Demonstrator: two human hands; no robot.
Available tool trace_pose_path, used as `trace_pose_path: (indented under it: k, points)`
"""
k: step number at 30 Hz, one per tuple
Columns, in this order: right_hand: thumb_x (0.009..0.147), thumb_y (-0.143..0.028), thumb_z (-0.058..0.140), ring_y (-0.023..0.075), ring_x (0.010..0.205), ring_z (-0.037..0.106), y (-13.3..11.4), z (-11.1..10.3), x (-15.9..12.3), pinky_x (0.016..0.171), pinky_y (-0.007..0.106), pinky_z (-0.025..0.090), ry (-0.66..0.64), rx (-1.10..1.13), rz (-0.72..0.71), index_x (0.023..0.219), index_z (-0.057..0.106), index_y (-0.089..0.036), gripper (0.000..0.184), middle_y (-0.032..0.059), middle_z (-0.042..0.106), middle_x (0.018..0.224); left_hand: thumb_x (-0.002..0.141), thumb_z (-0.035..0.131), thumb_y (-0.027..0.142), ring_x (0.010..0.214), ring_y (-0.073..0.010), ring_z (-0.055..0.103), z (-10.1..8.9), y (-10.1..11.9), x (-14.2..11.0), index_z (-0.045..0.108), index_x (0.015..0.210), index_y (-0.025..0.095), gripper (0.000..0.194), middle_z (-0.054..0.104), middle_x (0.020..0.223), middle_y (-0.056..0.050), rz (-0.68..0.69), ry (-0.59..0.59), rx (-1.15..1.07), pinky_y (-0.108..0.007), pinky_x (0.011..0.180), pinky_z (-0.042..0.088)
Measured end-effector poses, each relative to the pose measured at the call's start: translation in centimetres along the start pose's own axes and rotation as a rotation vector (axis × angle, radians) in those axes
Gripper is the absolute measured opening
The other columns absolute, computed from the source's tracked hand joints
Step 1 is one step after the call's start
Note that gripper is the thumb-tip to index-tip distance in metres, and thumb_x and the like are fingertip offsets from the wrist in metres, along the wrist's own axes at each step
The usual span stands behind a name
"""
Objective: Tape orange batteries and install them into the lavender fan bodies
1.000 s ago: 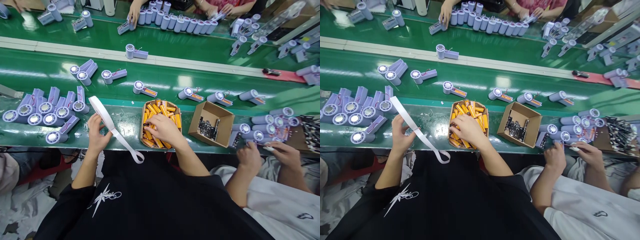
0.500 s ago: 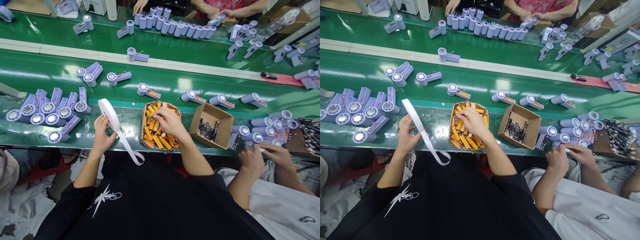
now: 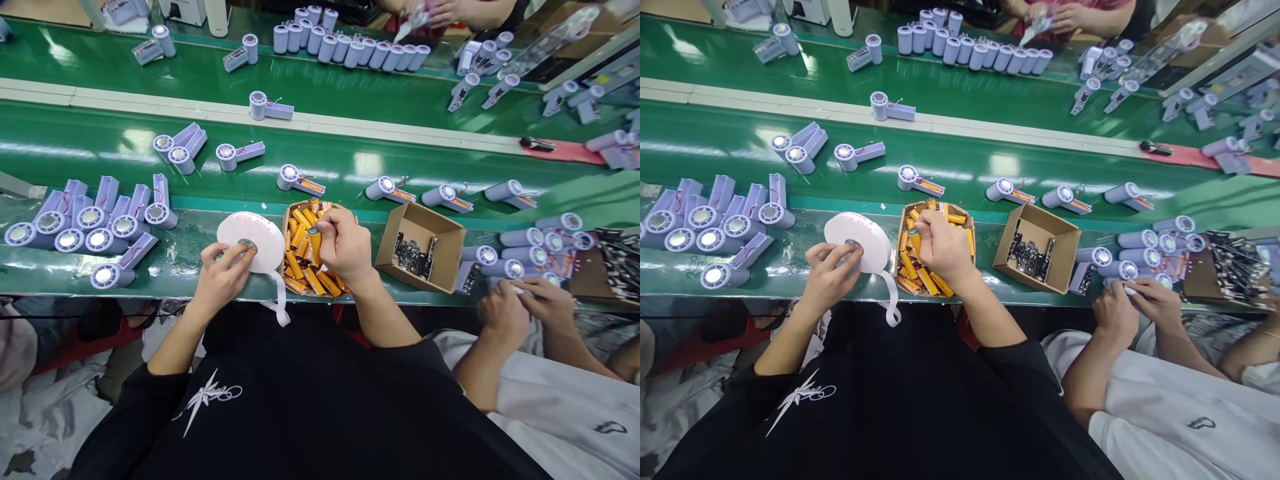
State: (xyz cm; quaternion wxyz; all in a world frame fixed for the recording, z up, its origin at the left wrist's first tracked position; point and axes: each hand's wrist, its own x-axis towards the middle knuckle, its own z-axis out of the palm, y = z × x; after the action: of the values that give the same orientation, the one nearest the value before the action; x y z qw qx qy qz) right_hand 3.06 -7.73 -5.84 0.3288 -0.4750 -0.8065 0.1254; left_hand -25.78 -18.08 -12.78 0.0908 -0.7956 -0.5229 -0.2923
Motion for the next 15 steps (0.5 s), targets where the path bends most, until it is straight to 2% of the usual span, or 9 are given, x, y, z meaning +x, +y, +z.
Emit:
trace_pose_path:
  k: [5, 8, 11, 13, 15]
  points:
    - [0.119, -0.053, 0.027, 0.0262, 0.094, 0.076, -1.0, 0.9, 0.4, 0.078, 0.037, 0.057, 0.004, -0.034, -0.042, 0.118, 0.071, -0.023, 0.053, 0.0120, 0.080, 0.105, 0.100, 0.063, 0.013, 0.119, -0.0311, 0.059, 0.1, 0.3, 0.2, 0.067, 0.155, 0.033, 0.059, 0.081, 0.133, -0.007, 0.061, -0.065, -0.025, -0.052, 0.104, 0.053]
    - [0.120, -0.049, 0.026, 0.0251, 0.089, 0.076, -1.4, 2.2, 0.5, 0.077, 0.035, 0.056, -0.031, -0.068, -0.085, 0.120, 0.073, -0.021, 0.055, 0.0126, 0.080, 0.100, 0.101, 0.061, 0.015, 0.117, -0.0307, 0.061, 0.6, 0.3, 0.0, 0.064, 0.160, 0.036, 0.063, 0.080, 0.140, -0.005, 0.040, -0.141, -0.050, -0.052, 0.107, 0.054]
    - [0.120, -0.049, 0.029, 0.0259, 0.087, 0.077, -1.5, 2.9, 0.4, 0.080, 0.036, 0.058, -0.097, -0.054, -0.048, 0.121, 0.074, -0.020, 0.054, 0.0134, 0.079, 0.096, 0.101, 0.061, 0.013, 0.116, -0.0305, 0.060, 0.6, 0.3, 0.0, 0.063, 0.162, 0.038, 0.066, 0.080, 0.140, -0.003, 0.006, -0.168, -0.082, -0.051, 0.108, 0.054]
    - [0.119, -0.053, 0.032, 0.0276, 0.095, 0.079, -1.3, 2.7, 0.3, 0.088, 0.038, 0.062, -0.120, 0.059, 0.007, 0.124, 0.074, -0.021, 0.053, 0.0140, 0.081, 0.103, 0.101, 0.061, 0.010, 0.115, -0.0301, 0.060, 0.2, 0.3, 0.1, 0.063, 0.162, 0.038, 0.068, 0.080, 0.140, -0.002, -0.009, -0.176, -0.097, -0.049, 0.107, 0.053]
    - [0.116, -0.061, 0.041, 0.0290, 0.108, 0.080, -0.7, 2.0, 0.3, 0.095, 0.041, 0.065, -0.151, 0.273, 0.064, 0.135, 0.072, -0.022, 0.052, 0.0137, 0.082, 0.117, 0.101, 0.061, 0.009, 0.114, -0.0299, 0.059, -0.3, 0.2, 0.2, 0.062, 0.163, 0.039, 0.069, 0.079, 0.142, -0.002, -0.015, -0.185, -0.100, -0.049, 0.106, 0.053]
